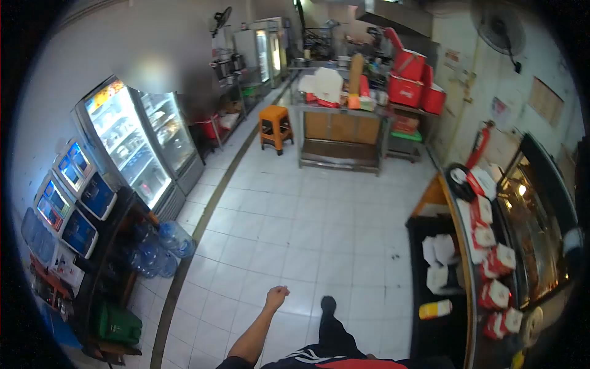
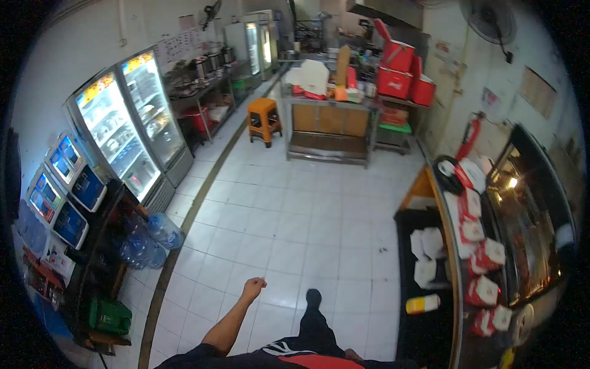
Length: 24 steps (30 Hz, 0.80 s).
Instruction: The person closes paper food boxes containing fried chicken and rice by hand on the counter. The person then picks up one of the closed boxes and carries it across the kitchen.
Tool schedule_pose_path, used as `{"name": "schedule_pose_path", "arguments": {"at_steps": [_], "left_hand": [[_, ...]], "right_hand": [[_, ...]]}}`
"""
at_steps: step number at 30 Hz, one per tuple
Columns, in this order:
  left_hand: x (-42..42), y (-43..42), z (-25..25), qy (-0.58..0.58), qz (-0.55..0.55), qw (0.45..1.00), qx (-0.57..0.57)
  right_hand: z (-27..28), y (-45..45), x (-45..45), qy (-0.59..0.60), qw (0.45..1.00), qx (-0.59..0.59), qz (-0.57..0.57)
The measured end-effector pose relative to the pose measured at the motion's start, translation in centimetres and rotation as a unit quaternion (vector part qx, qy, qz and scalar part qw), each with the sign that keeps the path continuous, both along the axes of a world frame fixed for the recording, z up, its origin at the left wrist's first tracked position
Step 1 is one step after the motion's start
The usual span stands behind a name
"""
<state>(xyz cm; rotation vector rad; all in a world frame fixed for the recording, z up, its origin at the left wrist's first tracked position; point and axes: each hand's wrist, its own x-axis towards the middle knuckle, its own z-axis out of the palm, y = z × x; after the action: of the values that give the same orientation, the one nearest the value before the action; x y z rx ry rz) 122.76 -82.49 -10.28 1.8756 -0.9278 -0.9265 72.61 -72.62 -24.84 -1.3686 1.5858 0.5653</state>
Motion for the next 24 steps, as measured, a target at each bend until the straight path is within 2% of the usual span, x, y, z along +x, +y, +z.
{"name": "schedule_pose_path", "arguments": {"at_steps": [1,3,4,5,7,8,9,10,11,12,13,14,15,16,18,19,20,23,24], "left_hand": [[2.7,-0.9,-2.7,0.000,0.021,1.000,-0.020],[7.5,-2.1,-5.5,-0.067,0.015,0.996,0.055],[9.7,-2.6,-7.3,-0.029,0.015,0.993,0.118],[12.1,-2.3,-11.3,0.004,0.006,0.980,0.198],[16.6,-0.6,-16.7,0.014,-0.138,0.960,0.243],[16.4,-0.4,-16.5,0.131,-0.036,0.940,0.314],[15.5,-0.3,-14.4,0.227,0.090,0.896,0.370],[15.2,-0.4,-12.0,0.206,0.095,0.905,0.360],[14.1,-1.2,-6.3,0.185,0.099,0.913,0.351],[14.3,-2.5,-5.4,0.200,0.106,0.909,0.350],[14.8,-3.7,-5.7,0.223,0.116,0.903,0.348],[15.4,-5.2,-5.9,0.241,0.125,0.899,0.344],[16.7,-7.3,-6.1,0.256,0.135,0.895,0.338],[18.6,-9.6,-6.4,0.270,0.148,0.890,0.336],[22.7,-14.4,-7.2,0.292,0.167,0.882,0.331],[25.4,-17.3,-7.7,0.297,0.173,0.881,0.325],[28.3,-20.1,-8.2,0.305,0.181,0.879,0.318],[37.6,-27.8,-9.1,0.330,0.203,0.875,0.292],[40.9,-30.0,-9.1,0.344,0.209,0.873,0.277]], "right_hand": [[0.3,-3.9,1.6,-0.001,1.000,-0.002,0.010],[-0.1,-12.4,5.2,-0.005,1.000,-0.016,0.022],[-0.8,-16.7,6.8,-0.005,0.999,-0.023,0.032],[-1.8,-21.0,8.4,-0.009,0.998,-0.032,0.044],[-4.6,-30.9,11.7,-0.013,0.993,-0.069,0.096],[-6.1,-35.7,13.9,-0.019,0.987,-0.090,0.129],[-8.4,-40.8,16.2,-0.024,0.976,-0.127,0.175],[-12.4,-46.0,18.3,-0.034,0.948,-0.192,0.251],[-13.2,-50.7,21.6,-0.035,0.860,-0.354,0.365],[-1.2,-55.0,30.6,-0.031,0.959,-0.142,0.244],[2.0,-59.0,36.3,-0.117,0.964,-0.177,0.161],[0.6,-65.1,42.6,-0.104,0.931,-0.169,0.306],[1.7,-69.5,48.3,-0.135,0.698,-0.417,0.566],[1.7,-73.8,54.6,-0.227,0.795,-0.358,0.434],[3.6,-79.6,65.8,-0.338,0.850,-0.319,0.248],[6.4,-80.6,70.5,-0.418,0.873,-0.218,0.126],[10.3,-81.7,75.0,-0.490,0.864,-0.117,0.001],[11.8,-85.1,83.2,-0.455,0.881,-0.111,0.064],[10.0,-86.2,84.2,-0.425,0.893,-0.100,0.108]]}}
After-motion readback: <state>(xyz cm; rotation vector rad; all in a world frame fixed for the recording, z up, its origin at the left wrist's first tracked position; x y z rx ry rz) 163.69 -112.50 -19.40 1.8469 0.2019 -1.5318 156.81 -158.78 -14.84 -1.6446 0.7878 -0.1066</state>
